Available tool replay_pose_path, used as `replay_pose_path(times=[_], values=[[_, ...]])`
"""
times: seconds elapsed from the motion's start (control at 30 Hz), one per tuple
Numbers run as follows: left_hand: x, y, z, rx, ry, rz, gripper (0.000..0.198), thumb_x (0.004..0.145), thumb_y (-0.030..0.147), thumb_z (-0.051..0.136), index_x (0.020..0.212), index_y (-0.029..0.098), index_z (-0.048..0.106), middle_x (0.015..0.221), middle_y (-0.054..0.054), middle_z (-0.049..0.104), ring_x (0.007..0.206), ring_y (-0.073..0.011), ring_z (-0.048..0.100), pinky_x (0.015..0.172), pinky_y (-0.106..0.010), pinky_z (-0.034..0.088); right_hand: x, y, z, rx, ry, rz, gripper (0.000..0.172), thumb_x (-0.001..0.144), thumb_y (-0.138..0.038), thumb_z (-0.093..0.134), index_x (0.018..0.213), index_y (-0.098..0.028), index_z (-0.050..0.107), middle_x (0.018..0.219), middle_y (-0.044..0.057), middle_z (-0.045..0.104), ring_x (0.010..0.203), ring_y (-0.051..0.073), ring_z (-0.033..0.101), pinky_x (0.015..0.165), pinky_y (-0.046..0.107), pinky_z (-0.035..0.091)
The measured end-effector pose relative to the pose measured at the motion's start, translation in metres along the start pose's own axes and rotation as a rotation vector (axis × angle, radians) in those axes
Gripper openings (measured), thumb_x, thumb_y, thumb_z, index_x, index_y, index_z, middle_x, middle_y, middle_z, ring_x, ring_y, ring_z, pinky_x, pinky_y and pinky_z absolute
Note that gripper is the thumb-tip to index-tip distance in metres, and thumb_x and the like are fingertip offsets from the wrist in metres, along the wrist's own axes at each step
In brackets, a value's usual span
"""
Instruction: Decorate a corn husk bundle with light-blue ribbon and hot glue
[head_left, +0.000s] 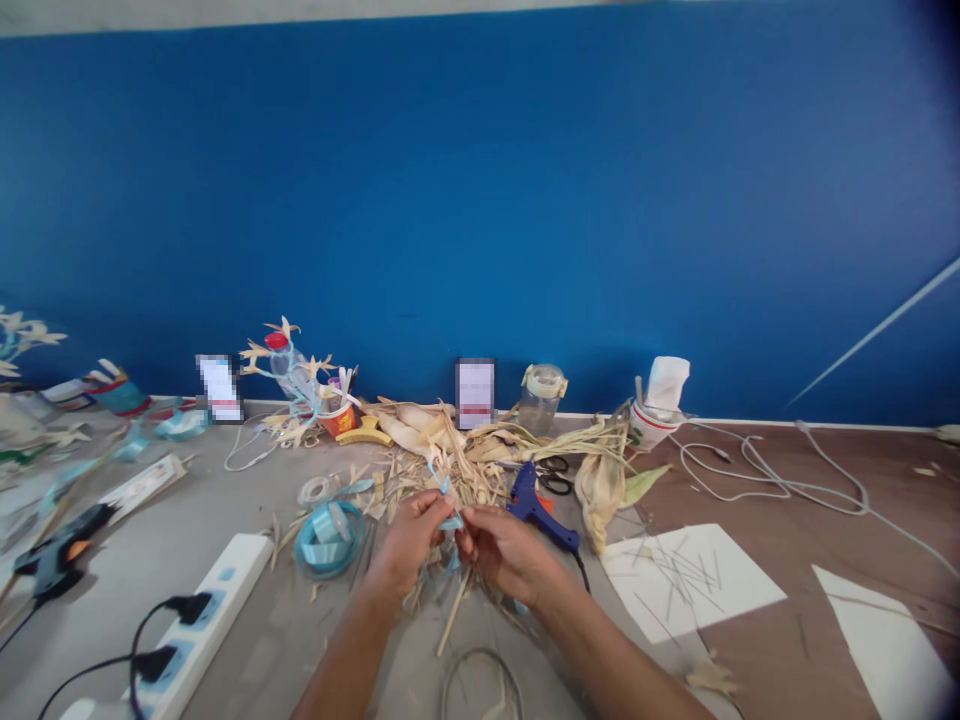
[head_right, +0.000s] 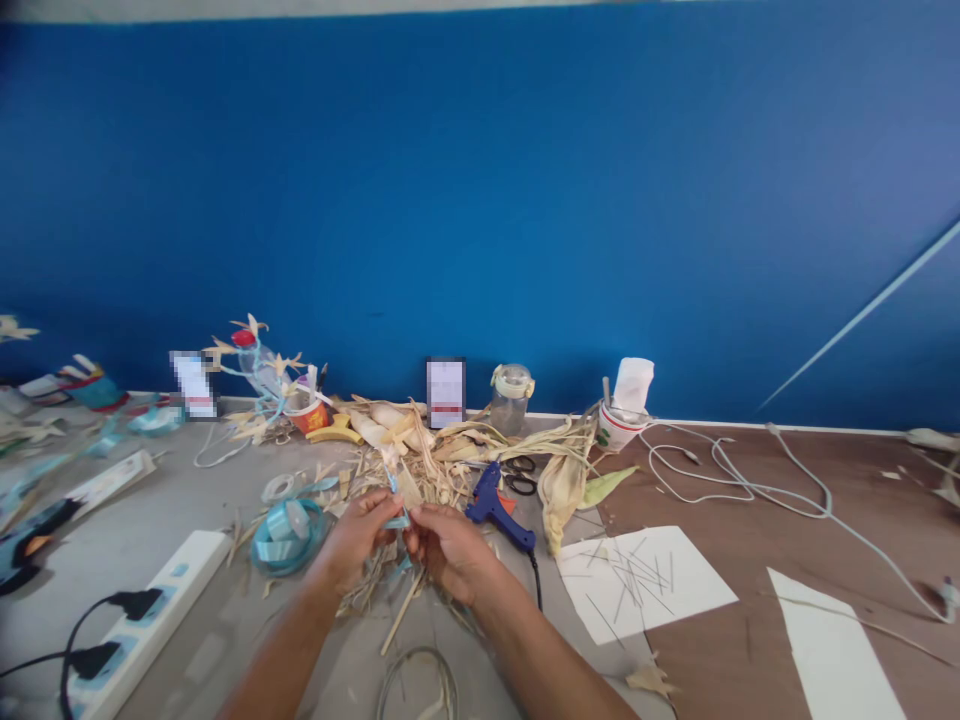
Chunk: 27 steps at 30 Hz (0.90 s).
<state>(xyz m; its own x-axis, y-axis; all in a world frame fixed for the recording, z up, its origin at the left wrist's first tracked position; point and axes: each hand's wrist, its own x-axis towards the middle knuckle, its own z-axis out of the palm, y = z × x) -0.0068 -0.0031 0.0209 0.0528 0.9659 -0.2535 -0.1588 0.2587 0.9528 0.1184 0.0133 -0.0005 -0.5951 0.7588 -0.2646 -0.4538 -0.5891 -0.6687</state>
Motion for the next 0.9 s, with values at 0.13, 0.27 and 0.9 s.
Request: replay_pose_path(times=[0.13,0.27,0.9], values=[[0.001,-0.002,-0.001,-0.018,0.013,-0.002,0.03,0.068,0.043,0.061,0.057,0.017,0.053,0.047,0.001,0.057,0.043,-0.0125,0.054,0.047,-0.024,0.04,0.001,0.001,0.0,-0.032,0.018,-0.011,0.026,0.059,-0.033,0.072,0.054,-0.014,0.056,0.042,-0.003,0.052,0.041,0.007,0.04,0.049,0.022,0.029],[0.004,-0.007,-0.005,0.017,0.072,-0.001,0.027,0.067,0.042,0.063,0.061,0.015,0.058,0.057,0.0,0.059,0.051,-0.0112,0.055,0.051,-0.022,0.041,0.001,0.001,0.0,-0.111,0.065,-0.068,0.027,0.058,-0.033,0.072,0.052,-0.015,0.054,0.041,-0.004,0.051,0.042,0.007,0.04,0.049,0.022,0.027],[0.005,-0.008,-0.001,-0.171,0.098,0.023,0.024,0.066,0.039,0.065,0.062,0.016,0.059,0.051,0.002,0.059,0.045,-0.0102,0.054,0.045,-0.02,0.041,0.0,-0.002,-0.01,0.077,0.023,-0.012,0.03,0.067,-0.041,0.067,0.071,-0.012,0.062,0.057,0.001,0.061,0.049,0.009,0.051,0.055,0.023,0.039]])
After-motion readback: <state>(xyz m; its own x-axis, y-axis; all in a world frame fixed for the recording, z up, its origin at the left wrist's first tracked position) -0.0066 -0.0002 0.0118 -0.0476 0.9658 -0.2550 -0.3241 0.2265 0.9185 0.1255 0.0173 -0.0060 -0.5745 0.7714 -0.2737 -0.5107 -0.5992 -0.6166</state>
